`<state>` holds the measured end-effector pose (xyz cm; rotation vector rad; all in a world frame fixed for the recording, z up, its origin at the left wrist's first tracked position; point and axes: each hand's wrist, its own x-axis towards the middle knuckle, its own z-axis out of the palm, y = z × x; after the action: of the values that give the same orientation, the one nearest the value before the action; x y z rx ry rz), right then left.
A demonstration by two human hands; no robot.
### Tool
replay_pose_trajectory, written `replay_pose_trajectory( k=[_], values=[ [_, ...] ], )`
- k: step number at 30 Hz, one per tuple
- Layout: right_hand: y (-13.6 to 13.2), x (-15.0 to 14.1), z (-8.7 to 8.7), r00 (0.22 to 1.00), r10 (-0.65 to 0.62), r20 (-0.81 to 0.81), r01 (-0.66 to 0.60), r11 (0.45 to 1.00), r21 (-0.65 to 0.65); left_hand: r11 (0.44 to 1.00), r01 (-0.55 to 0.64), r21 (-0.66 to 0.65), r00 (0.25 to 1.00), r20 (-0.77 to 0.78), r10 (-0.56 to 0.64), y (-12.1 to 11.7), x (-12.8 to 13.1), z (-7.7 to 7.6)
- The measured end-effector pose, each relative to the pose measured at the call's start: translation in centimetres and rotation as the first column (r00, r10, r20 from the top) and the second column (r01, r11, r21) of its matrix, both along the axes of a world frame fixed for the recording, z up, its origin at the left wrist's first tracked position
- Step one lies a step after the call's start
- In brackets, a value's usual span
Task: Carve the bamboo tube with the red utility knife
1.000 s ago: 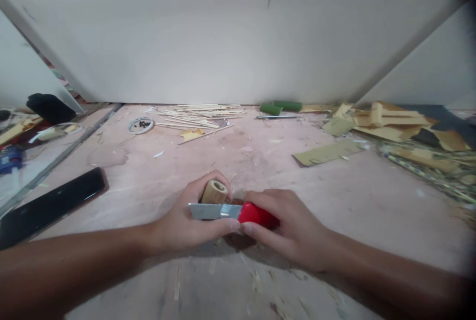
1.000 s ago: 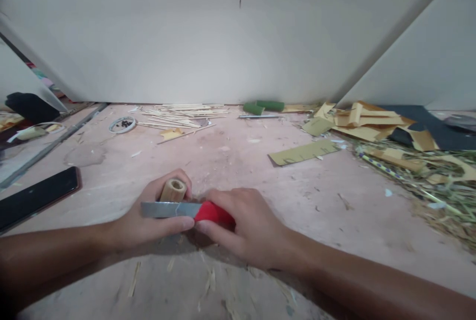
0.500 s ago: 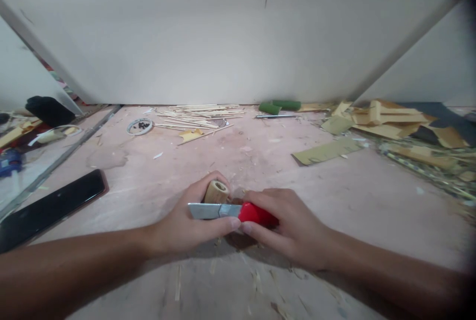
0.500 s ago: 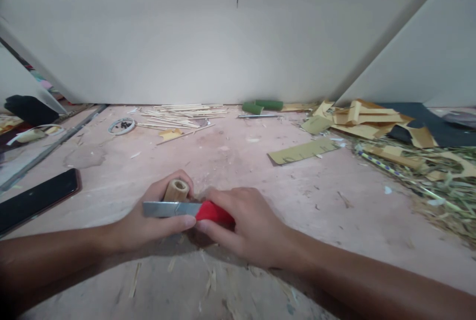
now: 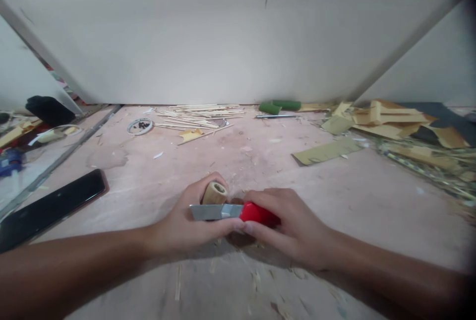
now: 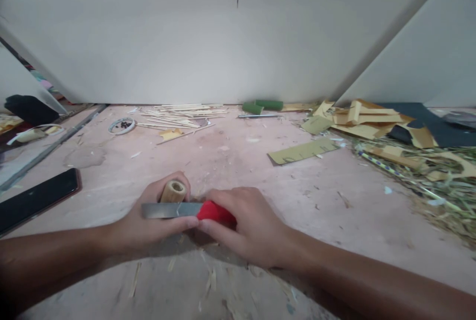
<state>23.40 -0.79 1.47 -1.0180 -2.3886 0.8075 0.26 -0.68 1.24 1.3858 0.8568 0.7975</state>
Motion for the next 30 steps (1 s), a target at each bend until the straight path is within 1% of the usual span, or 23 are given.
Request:
replay_pose_trajectory(
  k=[6,11,15,19,30],
  values=[
    [-0.02,0.07,0.16,1.000,-0.001,0.000,0.001,1.000,-0.014,1.000,0.010,-0.022,1.000,0.022,-0.010,-0.23,-0.15,-0.25],
    [-0.10,0.14,0.04,1.000,-0.027,-0.003,0.027,1.000,0.008,0.999,-0.031,-0.005,0.999,-0.014,0.031,-0.37,-0.02,-0.08],
    [-0.02,0.09,0.01,0.999,-0.047,-0.006,0.047,0.999,0.003,0.997,-0.067,-0.027,0.997,-0.025,0.066,-0.42,0.35,0.39],
    [0.09,0.04,0.02,0.998,-0.054,-0.025,0.054,0.999,-0.008,0.993,-0.104,-0.047,0.994,-0.039,0.102,-0.47,0.50,0.46],
    [-0.10,0.04,0.08,0.996,-0.077,-0.049,0.075,0.996,-0.040,0.988,-0.132,-0.082,0.991,-0.023,0.130,-0.54,0.60,0.63]
  ],
)
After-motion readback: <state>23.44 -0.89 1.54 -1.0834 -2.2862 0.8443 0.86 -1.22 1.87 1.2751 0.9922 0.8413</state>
